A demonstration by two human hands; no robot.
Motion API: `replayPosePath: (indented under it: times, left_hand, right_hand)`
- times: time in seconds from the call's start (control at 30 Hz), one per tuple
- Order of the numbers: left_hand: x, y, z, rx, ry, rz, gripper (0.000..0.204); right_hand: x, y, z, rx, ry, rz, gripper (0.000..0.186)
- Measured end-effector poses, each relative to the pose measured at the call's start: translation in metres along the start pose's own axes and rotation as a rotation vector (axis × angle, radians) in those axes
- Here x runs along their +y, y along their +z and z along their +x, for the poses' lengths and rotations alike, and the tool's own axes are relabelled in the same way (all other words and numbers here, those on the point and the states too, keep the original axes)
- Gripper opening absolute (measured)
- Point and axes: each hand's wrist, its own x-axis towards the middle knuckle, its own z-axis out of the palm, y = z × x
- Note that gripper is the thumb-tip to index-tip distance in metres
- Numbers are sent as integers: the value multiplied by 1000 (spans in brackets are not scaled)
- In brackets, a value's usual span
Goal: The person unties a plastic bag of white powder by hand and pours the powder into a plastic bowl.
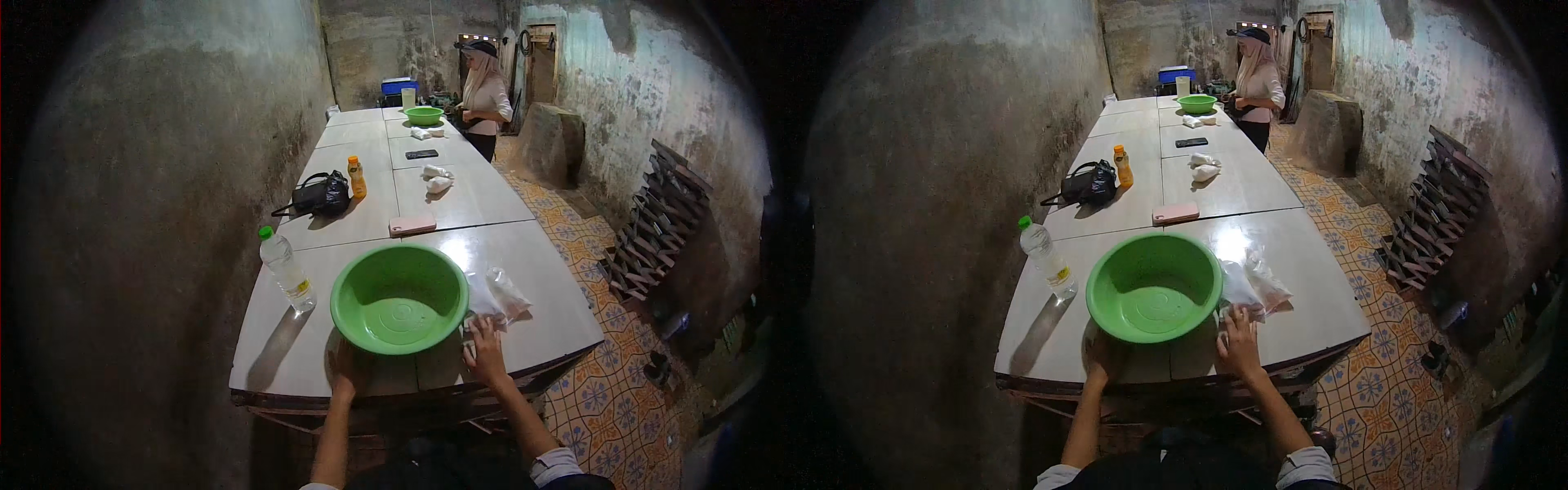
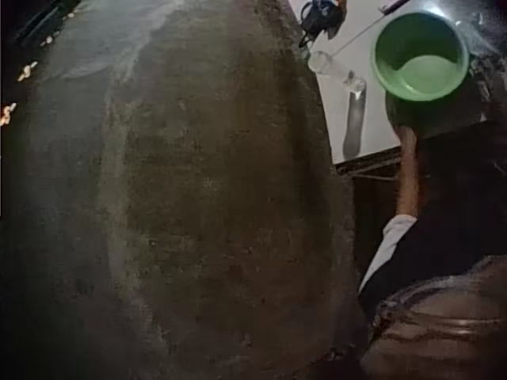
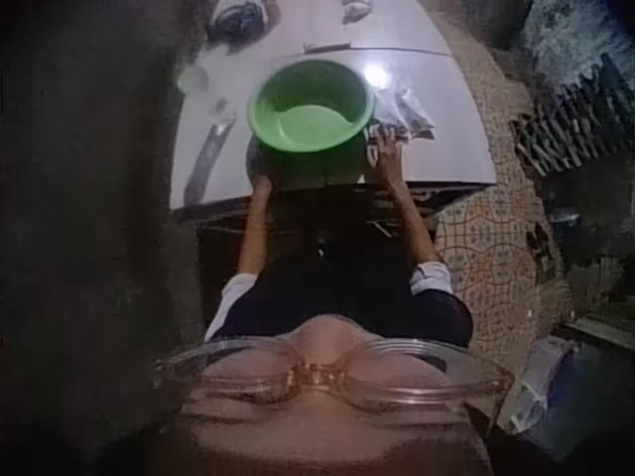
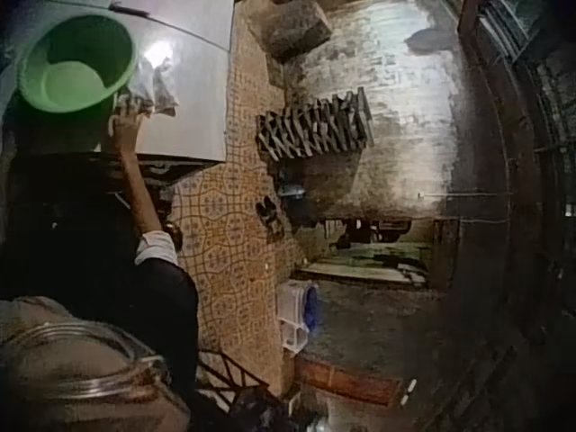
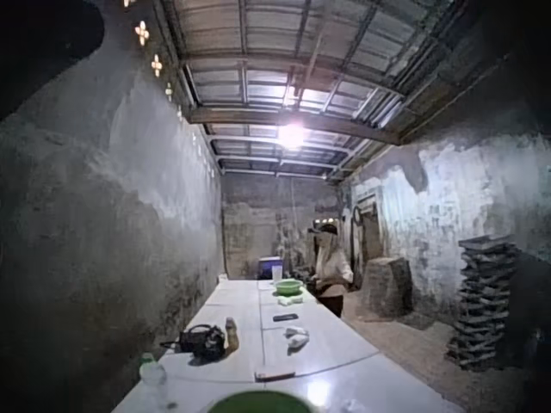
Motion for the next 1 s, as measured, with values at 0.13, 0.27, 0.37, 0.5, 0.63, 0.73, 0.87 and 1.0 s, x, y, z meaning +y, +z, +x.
replayPosePath:
  times: [0.13,0.27,0.37,0.5,0.63,0.73,0.87,1.0]
  left_hand:
    - [13,-10,0,13,-7,54,63]
    - [19,-11,0,81,4,-81,61]
    - [7,1,-1,103,27,-80,60]
    - [-63,22,-31,136,-32,-115,33]
    - [44,-51,-56,39,-122,-553,20]
    - [43,-77,-130,-649,-212,-337,43]
    - [39,-46,-166,-913,-75,-523,42]
    - [54,-30,-155,-875,6,-586,42]
  right_hand:
    - [-4,2,-6,-58,-60,-74,61]
    - [-1,-3,-9,-21,-109,-83,56]
    - [0,-1,-9,-26,-119,-71,52]
    - [-32,3,0,56,-194,-54,40]
    - [-23,-17,-47,-105,-256,355,17]
    - [-49,-11,-95,-703,-315,292,43]
    - [-28,13,-126,-1240,29,346,85]
    - [-17,6,-137,-1258,-114,437,72]
